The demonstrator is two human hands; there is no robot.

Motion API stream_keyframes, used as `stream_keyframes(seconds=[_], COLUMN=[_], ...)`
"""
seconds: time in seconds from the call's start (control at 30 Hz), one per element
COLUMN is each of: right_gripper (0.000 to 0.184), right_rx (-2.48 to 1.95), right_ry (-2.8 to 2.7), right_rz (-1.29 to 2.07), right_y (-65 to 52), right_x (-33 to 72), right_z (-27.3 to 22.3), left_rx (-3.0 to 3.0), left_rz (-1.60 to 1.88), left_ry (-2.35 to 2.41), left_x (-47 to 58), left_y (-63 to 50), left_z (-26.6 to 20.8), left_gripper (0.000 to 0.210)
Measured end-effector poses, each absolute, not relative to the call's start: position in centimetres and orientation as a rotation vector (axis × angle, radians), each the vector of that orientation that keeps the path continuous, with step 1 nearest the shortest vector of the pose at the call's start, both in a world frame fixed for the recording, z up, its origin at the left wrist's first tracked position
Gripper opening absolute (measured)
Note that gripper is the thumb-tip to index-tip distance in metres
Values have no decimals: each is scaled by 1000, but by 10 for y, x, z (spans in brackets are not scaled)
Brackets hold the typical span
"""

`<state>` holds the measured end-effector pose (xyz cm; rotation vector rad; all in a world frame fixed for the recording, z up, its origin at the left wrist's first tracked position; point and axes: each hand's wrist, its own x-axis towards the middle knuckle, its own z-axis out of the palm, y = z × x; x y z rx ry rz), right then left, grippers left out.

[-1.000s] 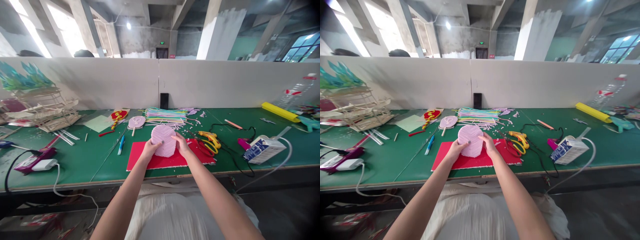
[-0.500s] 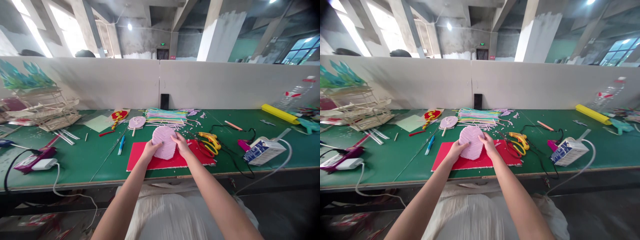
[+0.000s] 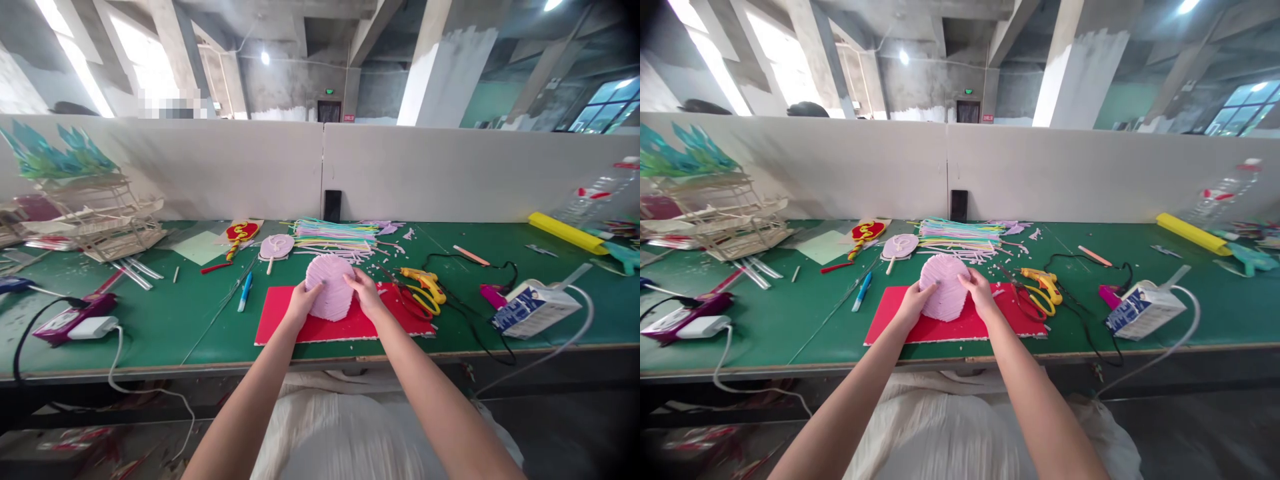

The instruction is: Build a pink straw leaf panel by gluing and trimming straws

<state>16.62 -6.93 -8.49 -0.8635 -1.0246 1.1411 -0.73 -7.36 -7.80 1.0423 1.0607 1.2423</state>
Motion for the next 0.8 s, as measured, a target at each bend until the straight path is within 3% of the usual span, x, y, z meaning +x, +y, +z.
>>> stream_keyframes(seconds=[0.8], right_gripper=[30], right_rx=[-859], right_ry=[-877], right_rz=[1140], right_y=[-76], right_x=[167], right_z=[-78], left_rx=[937], left_rz=[1177], left_ry=[806], left_x=[-9], left_y=[-76], left_z=[-77], left_gripper=[51])
